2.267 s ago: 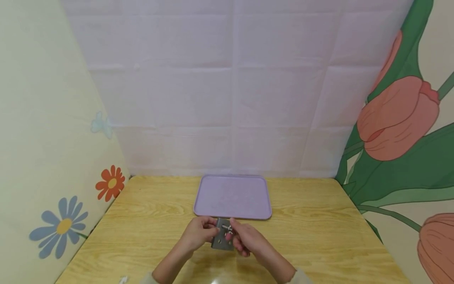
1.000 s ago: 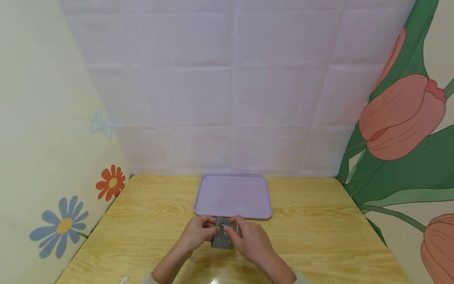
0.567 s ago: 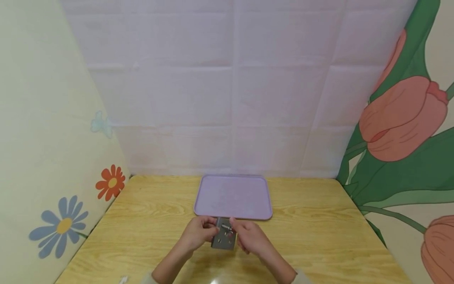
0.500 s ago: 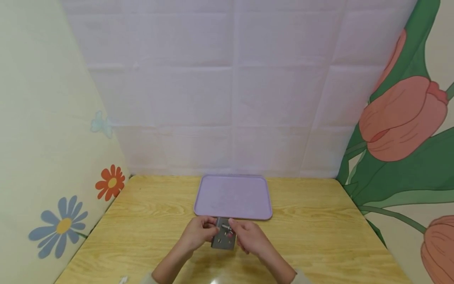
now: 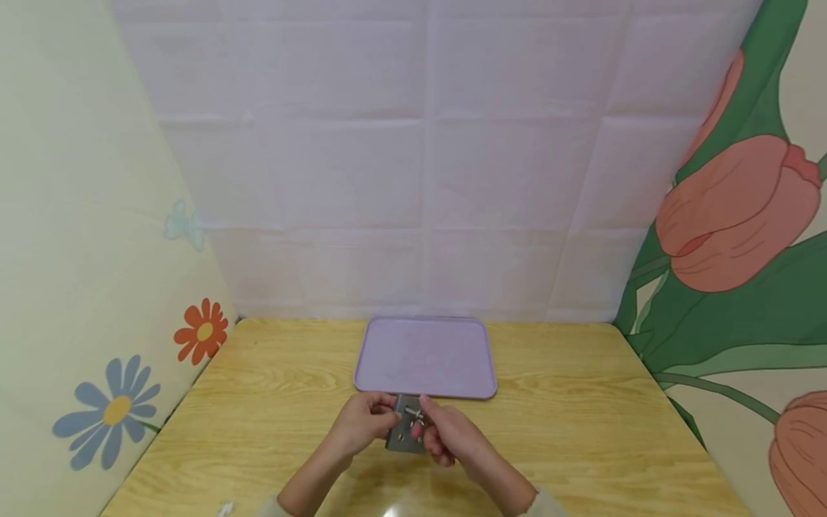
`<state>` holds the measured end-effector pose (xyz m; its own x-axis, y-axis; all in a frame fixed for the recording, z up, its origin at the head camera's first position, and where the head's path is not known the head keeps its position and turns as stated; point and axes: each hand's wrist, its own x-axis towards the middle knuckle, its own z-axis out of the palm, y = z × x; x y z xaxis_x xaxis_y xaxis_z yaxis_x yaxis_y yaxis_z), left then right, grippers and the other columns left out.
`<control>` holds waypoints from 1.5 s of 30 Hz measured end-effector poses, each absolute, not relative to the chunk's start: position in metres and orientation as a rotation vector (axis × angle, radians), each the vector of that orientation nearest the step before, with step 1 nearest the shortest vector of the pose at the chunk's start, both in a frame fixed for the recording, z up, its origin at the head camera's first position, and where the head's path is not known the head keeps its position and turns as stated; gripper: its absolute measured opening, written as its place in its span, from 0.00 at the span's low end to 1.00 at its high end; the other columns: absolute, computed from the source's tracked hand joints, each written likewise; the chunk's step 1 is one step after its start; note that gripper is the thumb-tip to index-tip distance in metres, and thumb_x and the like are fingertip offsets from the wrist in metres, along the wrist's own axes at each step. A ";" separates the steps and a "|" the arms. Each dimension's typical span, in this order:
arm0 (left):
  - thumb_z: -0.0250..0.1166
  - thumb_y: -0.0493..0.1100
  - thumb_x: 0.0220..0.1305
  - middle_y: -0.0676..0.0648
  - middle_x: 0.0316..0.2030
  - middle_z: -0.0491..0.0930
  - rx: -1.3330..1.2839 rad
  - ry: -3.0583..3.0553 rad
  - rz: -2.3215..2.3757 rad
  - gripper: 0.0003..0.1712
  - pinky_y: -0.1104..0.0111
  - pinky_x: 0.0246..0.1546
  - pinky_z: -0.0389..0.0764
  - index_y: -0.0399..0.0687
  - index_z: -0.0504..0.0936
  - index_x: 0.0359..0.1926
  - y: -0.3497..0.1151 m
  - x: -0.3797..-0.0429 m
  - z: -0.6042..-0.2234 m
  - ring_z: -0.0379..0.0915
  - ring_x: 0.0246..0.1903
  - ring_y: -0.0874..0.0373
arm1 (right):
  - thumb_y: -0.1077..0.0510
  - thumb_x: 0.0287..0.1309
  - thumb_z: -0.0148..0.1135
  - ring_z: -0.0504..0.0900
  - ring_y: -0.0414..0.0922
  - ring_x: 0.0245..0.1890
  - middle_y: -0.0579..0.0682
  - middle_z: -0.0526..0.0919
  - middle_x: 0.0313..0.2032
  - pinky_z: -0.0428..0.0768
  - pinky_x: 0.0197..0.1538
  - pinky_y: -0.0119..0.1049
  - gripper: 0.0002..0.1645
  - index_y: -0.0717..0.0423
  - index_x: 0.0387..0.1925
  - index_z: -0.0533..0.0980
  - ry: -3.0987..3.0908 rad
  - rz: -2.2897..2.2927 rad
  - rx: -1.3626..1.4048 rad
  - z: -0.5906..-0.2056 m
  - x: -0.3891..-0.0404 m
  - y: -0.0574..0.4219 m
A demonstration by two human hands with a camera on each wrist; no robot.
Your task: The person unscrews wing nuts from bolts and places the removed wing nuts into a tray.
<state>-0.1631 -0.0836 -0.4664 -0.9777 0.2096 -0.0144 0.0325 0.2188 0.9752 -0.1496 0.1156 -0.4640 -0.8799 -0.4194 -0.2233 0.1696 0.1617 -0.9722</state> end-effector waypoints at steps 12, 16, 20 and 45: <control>0.67 0.32 0.56 0.47 0.30 0.83 0.168 2.352 1.803 0.10 0.65 0.28 0.87 0.33 0.83 0.40 -0.085 -0.165 -0.464 0.80 0.30 0.57 | 0.41 0.69 0.59 0.61 0.32 0.14 0.37 0.66 0.14 0.61 0.17 0.27 0.18 0.49 0.35 0.82 2.946 -1.227 -0.485 -0.460 -0.143 0.108; 0.68 0.33 0.56 0.46 0.30 0.82 0.164 2.338 1.814 0.11 0.65 0.29 0.87 0.32 0.82 0.41 -0.086 -0.165 -0.463 0.80 0.30 0.57 | 0.46 0.65 0.65 0.58 0.29 0.13 0.33 0.63 0.14 0.59 0.16 0.26 0.14 0.50 0.44 0.82 3.127 -1.088 -0.634 -0.460 -0.140 0.108; 0.68 0.33 0.56 0.46 0.30 0.82 0.176 2.327 1.829 0.11 0.65 0.29 0.86 0.32 0.82 0.41 -0.087 -0.165 -0.463 0.79 0.30 0.57 | 0.52 0.63 0.68 0.58 0.28 0.15 0.31 0.64 0.15 0.59 0.17 0.25 0.14 0.52 0.48 0.81 3.199 -1.002 -0.733 -0.460 -0.139 0.109; 0.67 0.32 0.54 0.47 0.29 0.82 0.193 2.330 1.842 0.11 0.66 0.28 0.85 0.32 0.82 0.40 -0.083 -0.164 -0.466 0.79 0.29 0.58 | 0.29 0.74 0.34 0.63 0.34 0.09 0.41 0.71 0.11 0.58 0.15 0.25 0.45 0.64 0.35 0.80 2.113 -1.700 -0.236 -0.466 -0.151 0.121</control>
